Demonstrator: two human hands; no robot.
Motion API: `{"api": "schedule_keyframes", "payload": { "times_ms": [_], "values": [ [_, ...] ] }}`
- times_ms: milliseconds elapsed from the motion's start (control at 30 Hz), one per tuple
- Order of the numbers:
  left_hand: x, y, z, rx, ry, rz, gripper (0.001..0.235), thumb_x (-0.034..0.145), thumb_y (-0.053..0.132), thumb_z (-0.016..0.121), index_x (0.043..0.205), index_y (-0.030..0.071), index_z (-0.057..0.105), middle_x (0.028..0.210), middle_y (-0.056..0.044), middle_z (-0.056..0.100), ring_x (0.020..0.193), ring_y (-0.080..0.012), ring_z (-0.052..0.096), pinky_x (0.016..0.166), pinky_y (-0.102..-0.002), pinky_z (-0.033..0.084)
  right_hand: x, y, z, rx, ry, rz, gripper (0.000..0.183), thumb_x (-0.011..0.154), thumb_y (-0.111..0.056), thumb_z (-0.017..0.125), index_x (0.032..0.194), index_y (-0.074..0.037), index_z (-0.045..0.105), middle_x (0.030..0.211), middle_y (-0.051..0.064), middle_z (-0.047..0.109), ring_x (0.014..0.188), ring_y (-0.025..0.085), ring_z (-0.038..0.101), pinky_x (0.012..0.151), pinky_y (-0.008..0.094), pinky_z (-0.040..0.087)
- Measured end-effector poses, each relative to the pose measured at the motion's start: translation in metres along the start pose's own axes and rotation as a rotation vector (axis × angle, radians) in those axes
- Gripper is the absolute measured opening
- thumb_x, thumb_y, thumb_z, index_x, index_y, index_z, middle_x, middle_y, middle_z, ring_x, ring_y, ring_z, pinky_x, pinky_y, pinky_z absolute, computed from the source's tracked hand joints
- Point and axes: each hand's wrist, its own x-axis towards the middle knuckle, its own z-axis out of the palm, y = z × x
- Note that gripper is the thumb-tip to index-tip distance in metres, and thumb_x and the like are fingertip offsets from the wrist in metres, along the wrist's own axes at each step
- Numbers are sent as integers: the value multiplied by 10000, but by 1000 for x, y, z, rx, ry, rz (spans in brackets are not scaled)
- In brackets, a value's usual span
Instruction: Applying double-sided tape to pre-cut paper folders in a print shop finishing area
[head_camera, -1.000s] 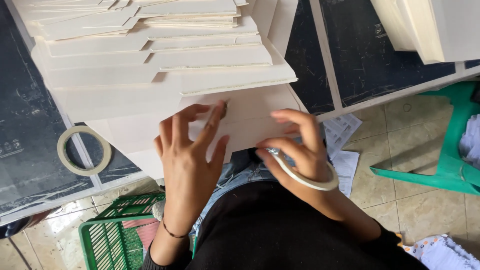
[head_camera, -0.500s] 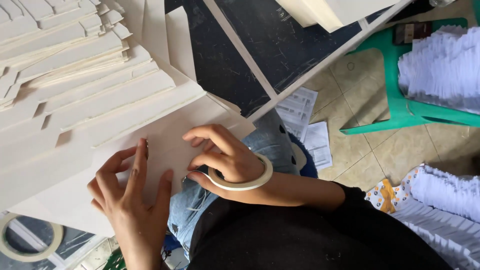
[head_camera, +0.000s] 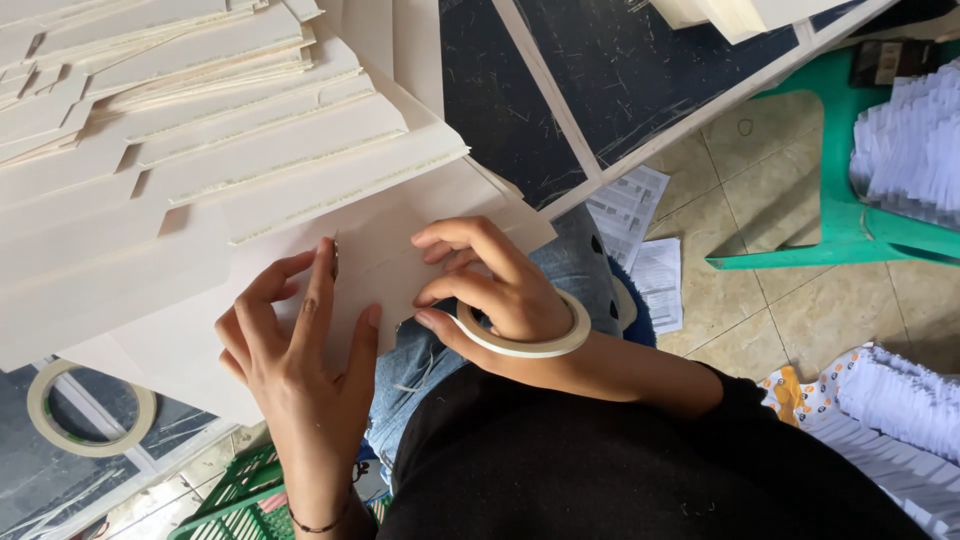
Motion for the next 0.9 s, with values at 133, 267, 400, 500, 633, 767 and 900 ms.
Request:
{"api": "schedule_keyframes", "payload": {
  "times_ms": [133,267,400,500,633,767,900],
  "values": [
    [0,-3,2,-7,4,-5,636,1064,246,801,1648,201,553,1493,-111,557,1259,-340,492,1047,-535,407,1,-4,-8,-53,6,20,74,1053,-104,743,1035,-38,716,1392,201,576,1164,343,694,1011,434,605],
    [0,-6,-1,10,5,-23,664,1045,281,790,1650,208,528,1456,-111,573,1233,-350,508,980,-514,419,6,-12,-9,-167,1,65,88,1046,-154,734,984,-99,766,1389,144,618,1178,311,631,983,452,511],
    [-1,-8,0,47,4,-92,710,1050,387,727,1685,221,456,1436,-96,571,1218,-348,521,959,-524,429,12,-16,2,-162,-40,32,74,995,-78,825,978,-78,753,1364,168,626,1176,343,630,985,428,536],
    [-2,-6,-2,9,-30,-110,840,988,380,791,1709,235,386,1487,-81,547,1246,-334,519,986,-526,433,12,-17,6,-171,-90,34,90,967,-53,851,998,-94,777,1375,157,615,1181,343,634,1047,460,517],
    [-3,-7,-3,-22,-52,-108,827,1001,367,768,1712,241,365,1519,-81,529,1267,-363,493,978,-528,428,12,-16,9,-186,-92,36,98,961,-59,854,973,-87,761,1388,161,616,1164,340,637,1025,457,536],
    [-2,-8,-1,-4,-73,-108,881,975,445,802,1715,244,366,1516,-88,530,1289,-348,486,1003,-526,417,7,-14,8,-301,-105,-40,114,981,-94,846,1019,-79,740,1398,168,626,1095,356,631,1013,514,508],
    [-1,-7,0,11,-70,-100,881,976,461,803,1714,237,378,1489,-79,530,1272,-333,491,1004,-516,407,1,-11,-7,-274,-136,-34,142,974,-75,864,1088,-54,783,1429,194,613,1090,312,667,961,451,575]
  ]
}}
